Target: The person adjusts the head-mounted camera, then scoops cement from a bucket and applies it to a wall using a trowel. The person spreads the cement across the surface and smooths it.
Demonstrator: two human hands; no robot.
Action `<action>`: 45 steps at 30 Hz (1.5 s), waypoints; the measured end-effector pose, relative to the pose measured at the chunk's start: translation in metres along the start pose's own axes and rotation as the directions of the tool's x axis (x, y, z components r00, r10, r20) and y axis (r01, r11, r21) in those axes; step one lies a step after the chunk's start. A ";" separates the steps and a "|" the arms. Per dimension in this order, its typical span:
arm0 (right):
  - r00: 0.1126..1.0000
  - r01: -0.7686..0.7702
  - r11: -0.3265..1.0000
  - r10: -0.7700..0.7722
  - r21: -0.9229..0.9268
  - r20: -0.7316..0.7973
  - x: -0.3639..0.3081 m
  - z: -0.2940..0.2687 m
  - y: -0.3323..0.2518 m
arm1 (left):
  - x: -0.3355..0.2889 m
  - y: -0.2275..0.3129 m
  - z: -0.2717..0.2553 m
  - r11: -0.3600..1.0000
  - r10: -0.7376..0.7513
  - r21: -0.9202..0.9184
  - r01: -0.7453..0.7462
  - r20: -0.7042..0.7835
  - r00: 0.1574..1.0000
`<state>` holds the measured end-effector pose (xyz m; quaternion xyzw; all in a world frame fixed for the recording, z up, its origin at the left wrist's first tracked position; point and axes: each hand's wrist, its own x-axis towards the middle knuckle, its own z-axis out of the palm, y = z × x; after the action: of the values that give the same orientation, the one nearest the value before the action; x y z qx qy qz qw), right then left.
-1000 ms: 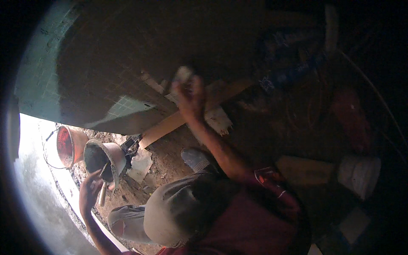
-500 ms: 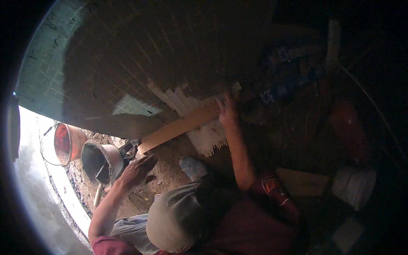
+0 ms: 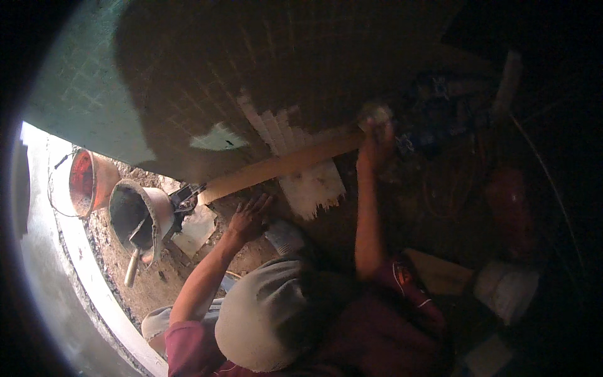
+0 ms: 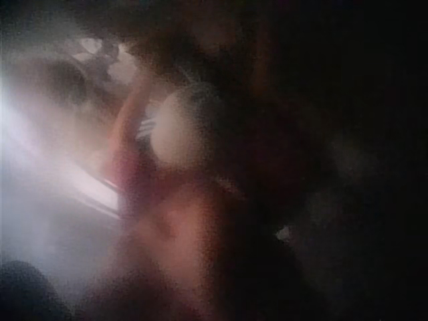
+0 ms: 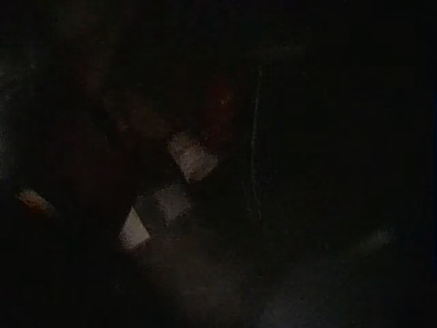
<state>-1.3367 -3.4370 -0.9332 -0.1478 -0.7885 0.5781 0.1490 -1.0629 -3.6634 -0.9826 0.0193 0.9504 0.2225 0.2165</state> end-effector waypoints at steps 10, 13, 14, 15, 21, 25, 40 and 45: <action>0.911 0.210 0.971 -0.154 -0.110 0.382 -0.104 0.024 0.057 | 0.017 0.000 -0.008 0.999 -0.035 0.026 0.047 -0.342 0.939; 0.945 -0.162 0.951 0.074 0.262 0.319 -0.040 0.011 0.090 | 0.011 -0.014 0.007 0.995 -0.100 -0.003 0.103 -0.276 0.956; 0.916 -0.394 0.772 0.283 0.499 0.284 -0.020 0.010 0.094 | 0.011 -0.017 0.013 0.991 -0.132 -0.016 0.131 -0.206 0.970; 0.843 -0.528 0.583 0.447 0.618 0.299 -0.005 0.008 0.091 | 0.011 -0.019 0.019 0.994 -0.113 -0.024 0.111 -0.239 0.964; 0.916 -0.325 0.832 0.159 0.450 0.367 -0.006 0.006 -0.021 | 0.015 -0.024 0.032 0.991 -0.129 -0.050 0.120 -0.256 0.958; 0.897 0.085 0.989 -0.128 0.119 0.423 -0.078 0.039 -0.086 | 0.016 -0.021 0.030 0.991 -0.134 -0.022 0.133 -0.273 0.953; 0.683 0.682 0.678 -0.457 -0.274 0.569 -0.131 -0.001 0.062 | 0.011 -0.022 0.025 0.990 -0.138 -0.039 0.132 -0.224 0.965; 0.924 0.109 0.986 -0.054 -0.123 0.380 -0.058 0.016 0.159 | 0.014 -0.021 0.021 0.990 -0.142 -0.013 0.142 -0.212 0.967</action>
<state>-1.2804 -3.4287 -1.0933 -0.0119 -0.8470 0.5315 0.0087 -1.0654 -3.6723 -1.0142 -0.0724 0.9672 0.2062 0.1293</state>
